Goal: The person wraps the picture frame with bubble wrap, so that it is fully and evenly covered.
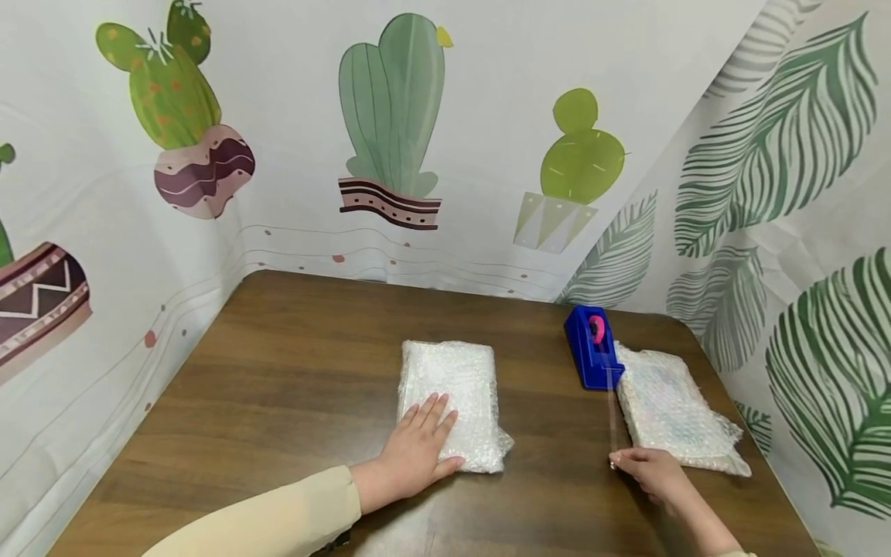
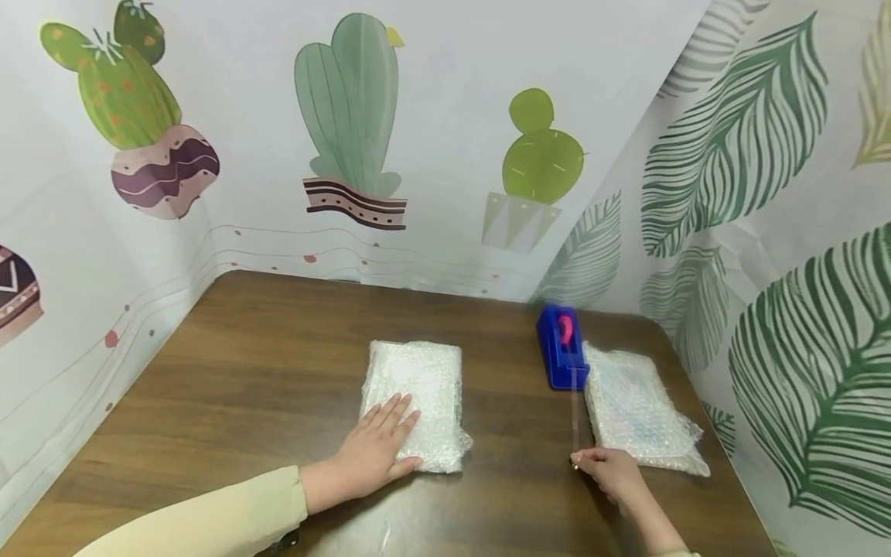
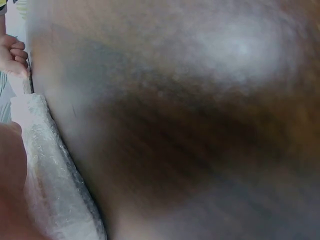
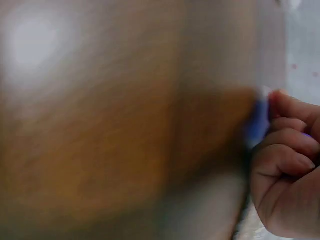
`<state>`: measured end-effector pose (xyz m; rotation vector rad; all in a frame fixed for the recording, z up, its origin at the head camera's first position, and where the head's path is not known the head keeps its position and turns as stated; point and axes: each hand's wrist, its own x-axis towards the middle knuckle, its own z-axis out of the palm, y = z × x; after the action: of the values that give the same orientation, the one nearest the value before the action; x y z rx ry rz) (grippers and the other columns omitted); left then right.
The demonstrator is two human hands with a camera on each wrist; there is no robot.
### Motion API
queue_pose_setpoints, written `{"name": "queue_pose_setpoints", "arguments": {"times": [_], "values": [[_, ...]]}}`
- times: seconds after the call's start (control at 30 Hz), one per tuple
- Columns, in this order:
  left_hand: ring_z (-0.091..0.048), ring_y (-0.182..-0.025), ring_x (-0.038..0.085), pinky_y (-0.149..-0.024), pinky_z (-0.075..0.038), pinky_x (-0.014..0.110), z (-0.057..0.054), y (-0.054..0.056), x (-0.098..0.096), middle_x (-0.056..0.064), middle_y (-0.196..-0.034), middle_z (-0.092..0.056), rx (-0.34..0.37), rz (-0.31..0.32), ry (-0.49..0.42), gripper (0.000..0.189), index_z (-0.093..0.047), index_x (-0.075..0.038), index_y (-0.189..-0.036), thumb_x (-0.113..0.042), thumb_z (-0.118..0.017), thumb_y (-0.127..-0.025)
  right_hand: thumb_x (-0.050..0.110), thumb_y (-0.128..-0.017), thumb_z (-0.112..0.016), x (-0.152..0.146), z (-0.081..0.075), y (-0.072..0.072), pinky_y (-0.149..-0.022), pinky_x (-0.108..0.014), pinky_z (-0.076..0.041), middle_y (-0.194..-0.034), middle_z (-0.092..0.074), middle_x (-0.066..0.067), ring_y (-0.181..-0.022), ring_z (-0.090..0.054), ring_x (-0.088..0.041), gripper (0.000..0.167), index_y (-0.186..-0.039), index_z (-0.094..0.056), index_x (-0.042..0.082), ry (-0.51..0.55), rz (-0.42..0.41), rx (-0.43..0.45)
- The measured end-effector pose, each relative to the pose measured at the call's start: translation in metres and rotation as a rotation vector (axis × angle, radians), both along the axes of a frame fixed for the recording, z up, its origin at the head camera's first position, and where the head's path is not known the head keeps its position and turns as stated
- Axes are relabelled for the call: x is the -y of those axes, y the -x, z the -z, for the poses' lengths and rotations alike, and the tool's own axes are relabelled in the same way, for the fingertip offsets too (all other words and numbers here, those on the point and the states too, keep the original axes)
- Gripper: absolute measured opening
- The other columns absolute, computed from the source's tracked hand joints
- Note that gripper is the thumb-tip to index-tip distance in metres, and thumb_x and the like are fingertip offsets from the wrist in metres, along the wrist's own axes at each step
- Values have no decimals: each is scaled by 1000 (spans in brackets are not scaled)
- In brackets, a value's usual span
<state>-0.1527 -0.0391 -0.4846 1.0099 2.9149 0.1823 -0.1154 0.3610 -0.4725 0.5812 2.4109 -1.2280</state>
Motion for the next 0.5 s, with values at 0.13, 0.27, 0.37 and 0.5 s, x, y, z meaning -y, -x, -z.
{"name": "queue_pose_setpoints", "arguments": {"times": [0.13,0.27,0.37,0.5], "values": [[-37,-154,34,-124,-36,48,0,0,0,20,-165,-36,-1,0,-9,71,-45,-8,-154,-57,-46,-103,24,-96,-70,-1,8,0,-49,-19,-35,-56,-46,9,-53,-35,-4,40,-120,-69,-8,-37,28,-29],[-36,-154,34,-125,-36,48,-1,0,1,20,-165,-36,6,-4,-10,71,-45,-8,-154,-57,-46,-103,24,-93,-75,-1,12,0,-68,-17,-45,-89,-75,1,-75,-52,2,33,-109,-76,-4,-140,-27,-100],[-36,-154,34,-125,-36,48,-1,-1,2,19,-165,-36,9,-6,-10,71,-45,-8,-154,-57,-46,-103,22,-91,-77,1,14,0,-75,-15,-45,-91,-74,7,-79,-52,4,24,-102,-77,1,-194,-56,-134],[-36,-154,34,-124,-36,48,-1,-1,1,19,-165,-36,6,-9,-7,71,-45,-8,-154,-57,-47,-103,21,-91,-76,2,15,-1,-66,-19,-41,-71,-57,9,-68,-45,-2,26,-106,-75,0,-217,-78,-159]]}}
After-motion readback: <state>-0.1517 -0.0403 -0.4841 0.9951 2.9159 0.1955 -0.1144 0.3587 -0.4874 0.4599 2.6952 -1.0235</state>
